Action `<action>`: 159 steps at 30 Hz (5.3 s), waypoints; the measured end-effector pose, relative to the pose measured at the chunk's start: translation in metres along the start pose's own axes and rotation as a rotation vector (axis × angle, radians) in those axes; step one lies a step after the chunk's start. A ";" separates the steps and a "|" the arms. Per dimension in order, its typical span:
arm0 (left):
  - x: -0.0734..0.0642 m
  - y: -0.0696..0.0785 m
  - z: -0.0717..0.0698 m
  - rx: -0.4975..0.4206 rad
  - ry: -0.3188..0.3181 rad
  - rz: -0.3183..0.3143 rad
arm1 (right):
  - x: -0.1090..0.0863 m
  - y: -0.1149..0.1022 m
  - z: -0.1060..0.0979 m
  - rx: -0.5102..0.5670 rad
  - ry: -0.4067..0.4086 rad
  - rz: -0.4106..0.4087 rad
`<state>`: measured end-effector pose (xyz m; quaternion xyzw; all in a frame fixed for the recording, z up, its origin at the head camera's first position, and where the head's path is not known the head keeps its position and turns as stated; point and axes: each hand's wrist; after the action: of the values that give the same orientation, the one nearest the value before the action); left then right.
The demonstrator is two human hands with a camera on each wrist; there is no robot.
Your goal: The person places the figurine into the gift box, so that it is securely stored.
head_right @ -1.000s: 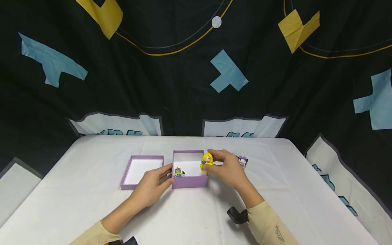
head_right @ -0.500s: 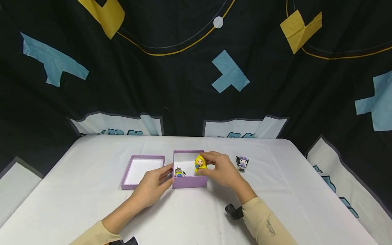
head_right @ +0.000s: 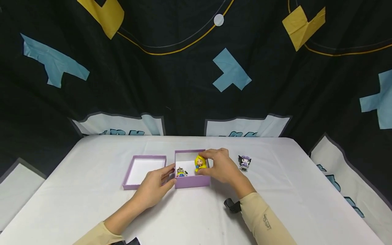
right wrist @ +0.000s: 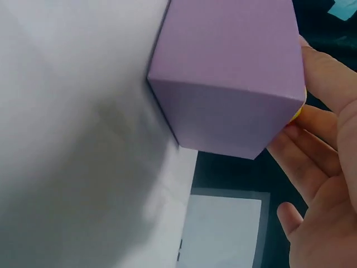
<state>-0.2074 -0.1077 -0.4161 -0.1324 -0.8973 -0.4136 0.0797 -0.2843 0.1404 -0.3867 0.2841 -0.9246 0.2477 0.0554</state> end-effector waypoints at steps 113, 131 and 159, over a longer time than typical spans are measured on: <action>0.002 0.001 0.002 0.013 0.001 0.020 | -0.058 0.122 -0.047 0.097 0.070 0.311; -0.004 -0.001 0.002 0.033 0.013 0.025 | -0.051 0.094 -0.041 0.173 0.079 0.236; -0.003 -0.001 0.004 0.053 0.006 0.027 | -0.024 0.036 -0.039 0.251 0.107 0.095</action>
<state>-0.2053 -0.1061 -0.4202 -0.1411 -0.9058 -0.3888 0.0917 -0.2854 0.1971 -0.3740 0.2312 -0.8944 0.3785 0.0571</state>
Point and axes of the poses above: each hand's wrist, its own x-axis towards the middle knuckle, its own z-axis out of the palm, y = z × x, and after that the axes turned 3 degrees about -z, right-handed
